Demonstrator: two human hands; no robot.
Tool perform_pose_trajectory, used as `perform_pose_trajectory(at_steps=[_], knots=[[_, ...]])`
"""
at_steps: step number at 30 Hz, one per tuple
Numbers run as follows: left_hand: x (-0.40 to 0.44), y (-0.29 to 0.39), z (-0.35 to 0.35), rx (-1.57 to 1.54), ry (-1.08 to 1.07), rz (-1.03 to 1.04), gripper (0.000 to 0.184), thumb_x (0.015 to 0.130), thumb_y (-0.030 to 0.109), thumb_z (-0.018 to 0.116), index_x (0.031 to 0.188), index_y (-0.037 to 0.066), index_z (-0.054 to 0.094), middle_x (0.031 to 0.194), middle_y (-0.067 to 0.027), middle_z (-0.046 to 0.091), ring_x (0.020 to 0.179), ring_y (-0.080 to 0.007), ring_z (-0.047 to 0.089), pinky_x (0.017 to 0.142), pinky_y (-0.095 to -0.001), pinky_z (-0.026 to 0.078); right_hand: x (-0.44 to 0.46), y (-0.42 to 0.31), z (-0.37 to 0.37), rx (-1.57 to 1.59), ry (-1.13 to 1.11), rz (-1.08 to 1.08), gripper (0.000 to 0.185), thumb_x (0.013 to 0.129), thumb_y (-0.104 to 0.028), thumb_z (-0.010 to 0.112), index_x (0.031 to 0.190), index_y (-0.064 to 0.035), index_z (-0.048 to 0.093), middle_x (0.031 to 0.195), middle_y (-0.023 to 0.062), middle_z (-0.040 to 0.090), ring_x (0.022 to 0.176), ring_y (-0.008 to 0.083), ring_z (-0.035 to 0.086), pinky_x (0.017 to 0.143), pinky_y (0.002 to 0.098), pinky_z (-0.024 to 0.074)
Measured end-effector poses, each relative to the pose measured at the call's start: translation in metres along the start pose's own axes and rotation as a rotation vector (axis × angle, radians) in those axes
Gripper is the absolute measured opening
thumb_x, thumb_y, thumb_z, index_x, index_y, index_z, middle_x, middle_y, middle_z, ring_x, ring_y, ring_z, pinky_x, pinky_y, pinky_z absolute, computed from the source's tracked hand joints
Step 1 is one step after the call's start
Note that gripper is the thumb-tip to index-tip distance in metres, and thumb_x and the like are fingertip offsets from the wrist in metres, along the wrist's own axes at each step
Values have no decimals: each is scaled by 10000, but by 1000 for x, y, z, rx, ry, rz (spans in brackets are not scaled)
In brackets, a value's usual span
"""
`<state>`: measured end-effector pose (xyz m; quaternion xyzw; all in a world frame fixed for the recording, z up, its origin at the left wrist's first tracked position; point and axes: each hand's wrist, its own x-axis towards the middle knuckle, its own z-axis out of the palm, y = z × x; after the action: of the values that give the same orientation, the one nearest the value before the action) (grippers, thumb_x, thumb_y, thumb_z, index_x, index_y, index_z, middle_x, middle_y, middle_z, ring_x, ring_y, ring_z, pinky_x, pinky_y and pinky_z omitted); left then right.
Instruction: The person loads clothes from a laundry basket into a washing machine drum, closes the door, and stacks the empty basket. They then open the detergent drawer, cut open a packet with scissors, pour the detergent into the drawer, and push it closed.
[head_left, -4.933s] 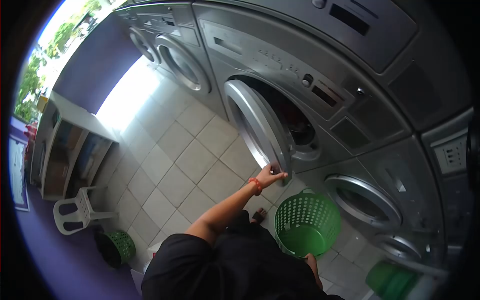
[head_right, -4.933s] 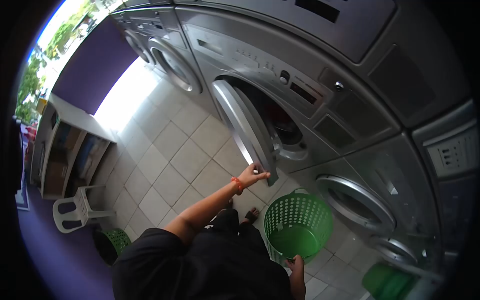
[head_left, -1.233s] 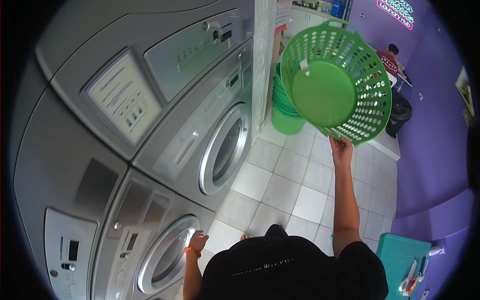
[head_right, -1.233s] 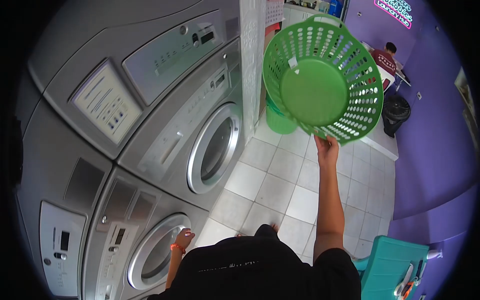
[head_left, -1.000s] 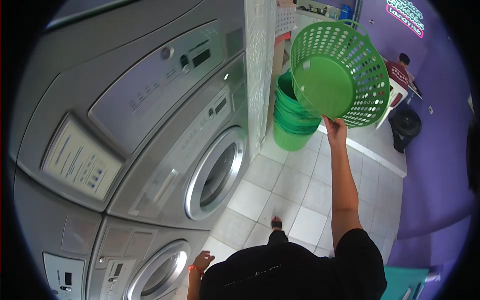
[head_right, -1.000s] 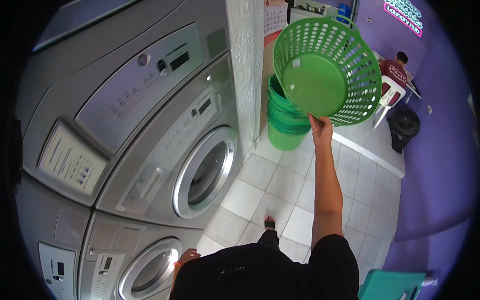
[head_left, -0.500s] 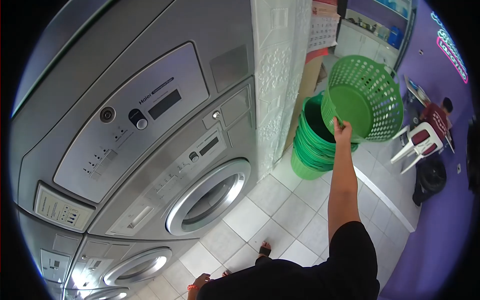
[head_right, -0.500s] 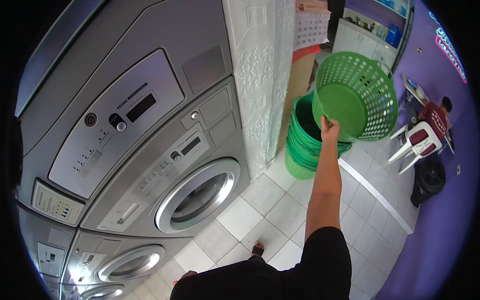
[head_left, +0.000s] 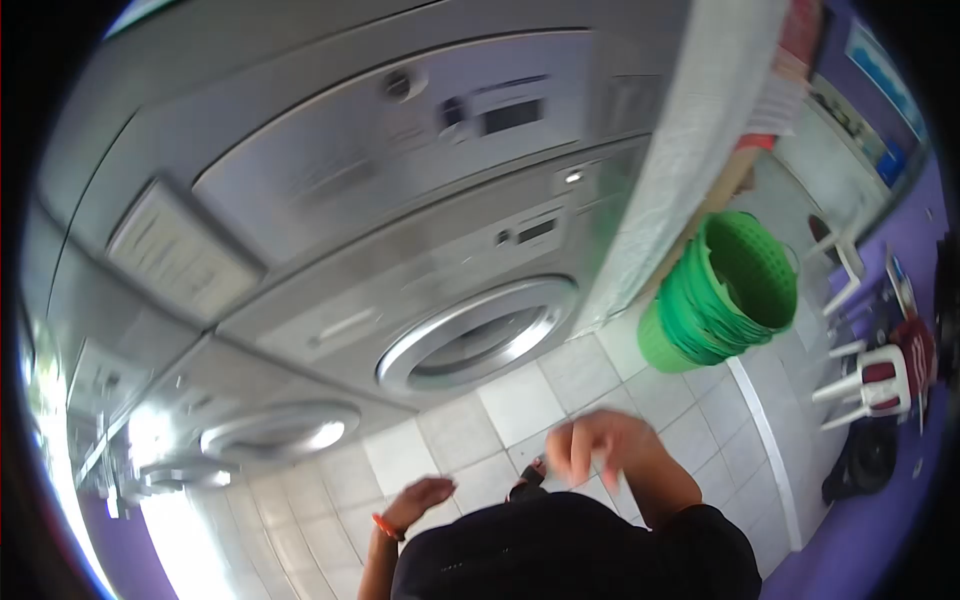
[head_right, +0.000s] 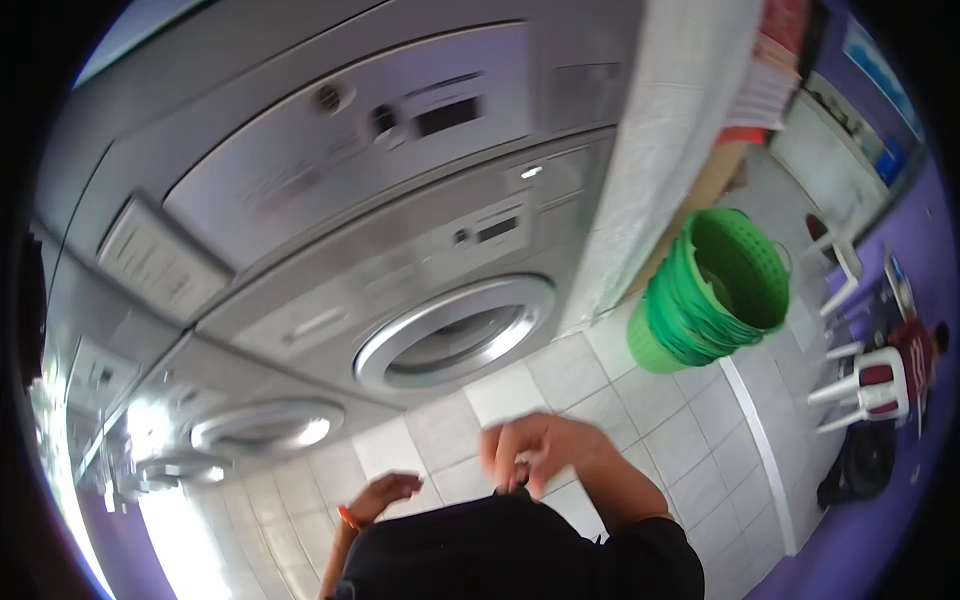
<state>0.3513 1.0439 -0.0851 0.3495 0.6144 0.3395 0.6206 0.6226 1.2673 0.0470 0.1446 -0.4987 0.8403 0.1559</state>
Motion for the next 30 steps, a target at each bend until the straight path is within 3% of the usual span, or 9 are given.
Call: perform_pose_trajectory(at_steps=[2,5,8,9,11,13,16,29,30], knots=[[-46,66,6,-380,-91,173,261,866,135,548,1079,-16,548,1111,-105,569,1051,-186,530,911,-326,412,57,-1,52,21,-513,24,356,733,-272,708,986,-37,621,911,100,582,805,202,555,657,305,436],[-125,101,-9,-407,-351,847,242,858,144,555,968,-69,579,1017,-205,577,952,-307,573,800,-387,473,110,22,117,-35,-838,-5,270,772,-207,684,969,-31,629,898,104,578,755,214,564,640,308,450],[-223,111,-22,-50,-522,1064,292,862,147,548,961,-126,579,1013,-261,559,903,-367,569,773,-415,470,135,57,168,-140,-836,-37,166,806,-172,651,879,-24,639,868,105,564,691,218,562,592,293,450],[-255,103,-19,-51,-448,1075,292,862,147,548,961,-126,579,1013,-261,559,903,-367,569,773,-415,470,143,71,181,-101,-894,-19,166,806,-172,651,879,-24,639,868,105,564,691,218,562,592,293,450],[-308,83,-12,141,-296,1032,243,858,127,546,1028,-45,574,1073,-166,564,1015,-322,518,852,-389,421,156,107,209,-482,-415,-134,118,825,-147,616,839,-31,599,832,103,532,630,183,533,549,264,435],[-348,57,-2,125,-204,1083,315,854,186,544,1012,-86,569,1118,-225,511,1035,-349,496,862,-456,381,180,146,237,-558,-206,-246,115,845,-155,579,837,-52,532,821,90,500,597,128,494,518,232,407],[-405,2,15,102,-75,1156,408,849,255,537,1011,-119,554,1174,-280,449,1065,-375,463,880,-522,333,209,196,289,-319,-263,-179,97,866,-146,542,872,-65,489,822,83,484,615,92,469,536,208,397],[-507,-192,79,-615,981,1555,557,835,384,488,1219,-9,402,1315,-211,339,1202,-353,323,981,-500,210,318,331,507,520,-1337,488,125,873,-99,523,937,-24,447,841,45,475,683,118,448,609,241,370],[-506,-201,77,-634,1033,1588,571,834,394,485,1235,-1,390,1326,-205,330,1212,-351,312,989,-498,200,331,340,513,515,-1360,610,121,874,-106,518,931,-8,477,850,87,511,759,207,498,672,292,403]])
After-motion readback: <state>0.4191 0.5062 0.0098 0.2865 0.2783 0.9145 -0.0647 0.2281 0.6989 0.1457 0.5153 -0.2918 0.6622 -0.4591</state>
